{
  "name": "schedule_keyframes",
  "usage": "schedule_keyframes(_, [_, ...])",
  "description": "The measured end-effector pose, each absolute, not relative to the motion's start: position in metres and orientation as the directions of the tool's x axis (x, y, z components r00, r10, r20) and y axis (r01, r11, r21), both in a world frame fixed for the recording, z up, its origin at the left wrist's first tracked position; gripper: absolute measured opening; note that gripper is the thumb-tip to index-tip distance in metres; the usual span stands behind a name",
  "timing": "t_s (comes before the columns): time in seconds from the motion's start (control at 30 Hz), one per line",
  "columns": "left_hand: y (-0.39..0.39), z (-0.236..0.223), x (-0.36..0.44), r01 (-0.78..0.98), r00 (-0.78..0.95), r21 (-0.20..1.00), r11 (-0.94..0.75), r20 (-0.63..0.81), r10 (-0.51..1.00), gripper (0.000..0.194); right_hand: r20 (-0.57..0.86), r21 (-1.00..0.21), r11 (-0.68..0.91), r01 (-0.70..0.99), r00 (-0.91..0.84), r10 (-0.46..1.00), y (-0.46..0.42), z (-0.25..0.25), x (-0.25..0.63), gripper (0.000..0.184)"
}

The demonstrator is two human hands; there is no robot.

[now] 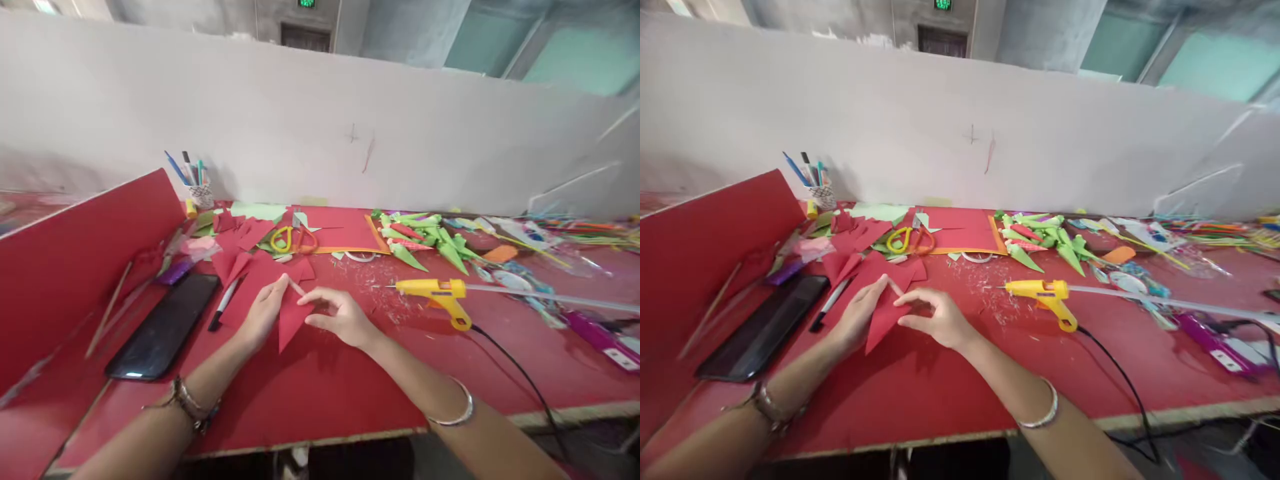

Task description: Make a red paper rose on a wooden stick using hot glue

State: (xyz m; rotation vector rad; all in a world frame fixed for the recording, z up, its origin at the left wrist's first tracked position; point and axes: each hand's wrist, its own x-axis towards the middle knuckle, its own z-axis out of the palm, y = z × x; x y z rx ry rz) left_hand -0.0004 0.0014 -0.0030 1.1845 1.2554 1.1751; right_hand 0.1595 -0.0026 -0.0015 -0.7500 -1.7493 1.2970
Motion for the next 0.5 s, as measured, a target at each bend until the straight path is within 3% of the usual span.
schedule_keyframes(0.2, [-0.002, 0.003, 0.002, 0.091, 0.139, 0.995, -0.045, 0.033, 0.990, 0.044, 0.233, -0.961, 0.270, 0.052, -0.371, 0.899, -0.001, -0.003, 0.157, 0.021])
schedule_keyframes(0.33, [-0.007, 0.008, 0.003, 0.191, 0.075, 0.979, -0.073, 0.059, 0.995, 0.048, 0.223, -0.960, 0.264, 0.092, -0.314, 0.923, -0.001, -0.003, 0.157, 0.022])
schedule_keyframes(0.5, [-0.008, 0.009, 0.004, 0.131, 0.288, 0.973, -0.188, 0.144, 0.947, 0.041, 0.229, -0.968, 0.248, 0.035, -0.273, 0.934, -0.002, -0.002, 0.156, 0.019])
